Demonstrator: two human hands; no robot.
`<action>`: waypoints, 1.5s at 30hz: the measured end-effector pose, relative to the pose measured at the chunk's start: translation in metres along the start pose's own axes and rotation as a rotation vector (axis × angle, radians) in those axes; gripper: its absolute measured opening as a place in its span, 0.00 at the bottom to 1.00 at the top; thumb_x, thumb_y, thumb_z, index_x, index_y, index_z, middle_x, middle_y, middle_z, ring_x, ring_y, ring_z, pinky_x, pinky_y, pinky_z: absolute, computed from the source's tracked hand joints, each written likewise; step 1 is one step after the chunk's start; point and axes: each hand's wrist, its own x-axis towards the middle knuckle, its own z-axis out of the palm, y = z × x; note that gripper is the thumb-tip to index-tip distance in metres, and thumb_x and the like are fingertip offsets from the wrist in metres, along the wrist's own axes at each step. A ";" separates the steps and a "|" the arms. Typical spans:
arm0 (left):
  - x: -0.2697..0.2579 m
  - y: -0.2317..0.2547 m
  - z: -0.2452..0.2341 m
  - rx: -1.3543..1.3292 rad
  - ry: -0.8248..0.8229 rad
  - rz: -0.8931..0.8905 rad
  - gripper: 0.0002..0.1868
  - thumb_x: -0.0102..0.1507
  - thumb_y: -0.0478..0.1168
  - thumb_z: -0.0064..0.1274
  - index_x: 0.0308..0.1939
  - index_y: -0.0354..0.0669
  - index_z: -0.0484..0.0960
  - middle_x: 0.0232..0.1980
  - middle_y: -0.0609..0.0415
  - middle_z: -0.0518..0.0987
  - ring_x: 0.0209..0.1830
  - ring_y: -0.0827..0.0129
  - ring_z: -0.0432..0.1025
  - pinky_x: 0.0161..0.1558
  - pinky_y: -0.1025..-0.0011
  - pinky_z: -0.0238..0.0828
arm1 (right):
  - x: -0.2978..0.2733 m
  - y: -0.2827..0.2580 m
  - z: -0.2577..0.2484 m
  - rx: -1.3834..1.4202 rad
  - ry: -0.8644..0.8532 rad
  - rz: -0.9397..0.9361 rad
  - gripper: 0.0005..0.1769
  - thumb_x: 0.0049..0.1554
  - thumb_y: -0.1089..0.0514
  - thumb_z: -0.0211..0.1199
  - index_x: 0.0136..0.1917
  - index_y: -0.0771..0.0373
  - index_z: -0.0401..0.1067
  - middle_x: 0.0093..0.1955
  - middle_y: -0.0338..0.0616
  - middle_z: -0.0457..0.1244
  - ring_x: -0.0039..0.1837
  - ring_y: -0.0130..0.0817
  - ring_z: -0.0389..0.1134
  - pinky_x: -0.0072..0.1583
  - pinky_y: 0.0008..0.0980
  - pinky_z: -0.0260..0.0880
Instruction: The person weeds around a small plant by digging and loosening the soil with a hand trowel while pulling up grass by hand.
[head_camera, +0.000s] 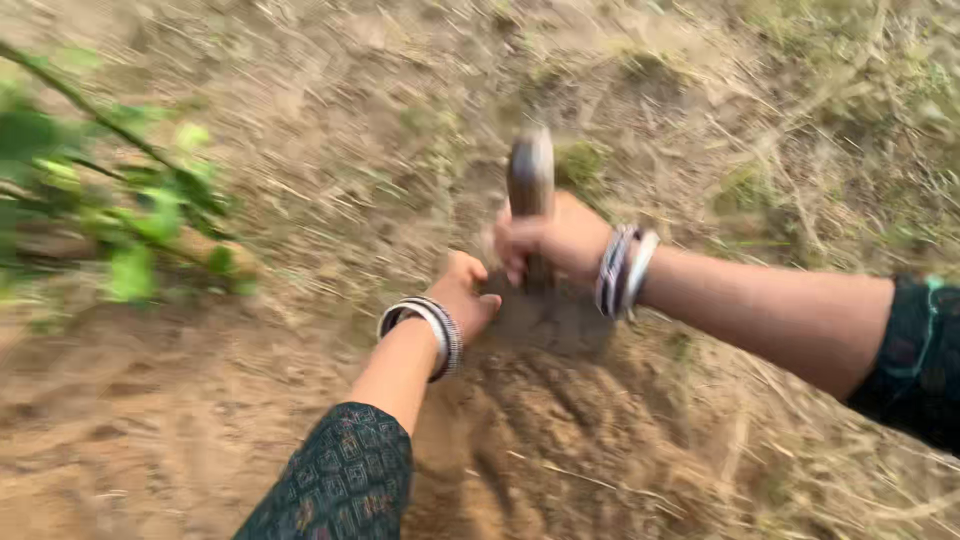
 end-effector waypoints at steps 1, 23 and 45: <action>-0.002 -0.002 0.012 0.006 0.145 0.046 0.24 0.57 0.50 0.57 0.53 0.41 0.79 0.57 0.40 0.80 0.61 0.53 0.74 0.63 0.62 0.71 | -0.003 -0.004 -0.009 0.059 0.049 -0.067 0.07 0.52 0.58 0.68 0.40 0.62 0.72 0.33 0.43 0.65 0.33 0.30 0.68 0.40 0.33 0.72; -0.109 0.057 0.072 0.022 0.346 -0.119 0.35 0.58 0.39 0.60 0.69 0.52 0.66 0.80 0.51 0.51 0.80 0.52 0.45 0.74 0.54 0.44 | -0.026 -0.057 -0.026 0.262 0.297 -0.495 0.15 0.60 0.54 0.64 0.36 0.58 0.62 0.25 0.34 0.57 0.27 0.27 0.59 0.35 0.31 0.66; -0.135 0.090 0.089 0.300 0.476 -0.161 0.34 0.60 0.39 0.50 0.72 0.54 0.68 0.80 0.49 0.56 0.75 0.51 0.51 0.71 0.52 0.49 | -0.026 -0.020 -0.044 0.156 0.542 -0.371 0.12 0.55 0.53 0.66 0.36 0.58 0.67 0.25 0.33 0.59 0.25 0.24 0.60 0.31 0.27 0.66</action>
